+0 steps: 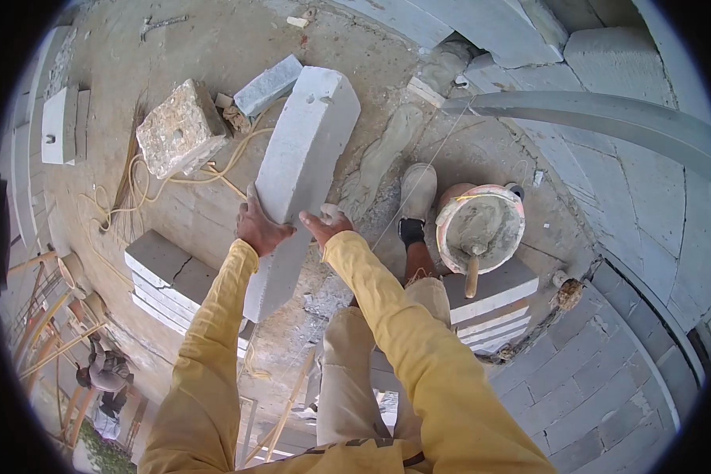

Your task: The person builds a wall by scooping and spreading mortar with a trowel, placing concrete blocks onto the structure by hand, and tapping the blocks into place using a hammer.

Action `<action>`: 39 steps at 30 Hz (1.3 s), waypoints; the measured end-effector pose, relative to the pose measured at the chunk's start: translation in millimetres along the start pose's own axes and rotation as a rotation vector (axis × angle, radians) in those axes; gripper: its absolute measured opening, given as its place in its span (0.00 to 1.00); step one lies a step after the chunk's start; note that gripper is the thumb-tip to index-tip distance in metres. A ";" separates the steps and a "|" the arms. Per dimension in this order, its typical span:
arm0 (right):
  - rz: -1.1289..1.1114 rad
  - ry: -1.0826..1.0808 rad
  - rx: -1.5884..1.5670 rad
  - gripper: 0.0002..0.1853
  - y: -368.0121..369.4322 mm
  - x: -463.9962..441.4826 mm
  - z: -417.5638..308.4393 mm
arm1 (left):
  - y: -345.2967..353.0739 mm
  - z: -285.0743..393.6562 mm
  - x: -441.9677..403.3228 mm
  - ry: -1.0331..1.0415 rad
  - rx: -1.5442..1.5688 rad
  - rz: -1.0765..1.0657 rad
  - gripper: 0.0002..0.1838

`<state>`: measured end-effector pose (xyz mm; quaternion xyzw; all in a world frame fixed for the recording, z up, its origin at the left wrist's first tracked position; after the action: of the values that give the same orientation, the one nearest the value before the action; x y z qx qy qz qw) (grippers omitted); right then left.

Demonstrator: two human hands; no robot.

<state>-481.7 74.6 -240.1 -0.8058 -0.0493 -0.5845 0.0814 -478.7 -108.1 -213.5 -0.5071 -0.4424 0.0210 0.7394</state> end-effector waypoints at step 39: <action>0.825 -0.128 0.582 0.66 16.9 -90.6 25.7 | 270.0 -190.1 115.2 -0.975 2.094 -0.402 0.32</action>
<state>-483.0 64.3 -335.3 -0.7364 0.1072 -0.4151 0.5234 -167.5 -61.0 -366.0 0.4896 -0.5180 0.4497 0.5383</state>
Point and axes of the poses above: each hand's wrist, its own x-axis away from the middle knuckle, its own y-axis out of the palm, z = x × y, the point moved 5 cm from there along -x, towards the middle knuckle, and after that the axes turned 13 degrees about z, right-handed, at the moved point
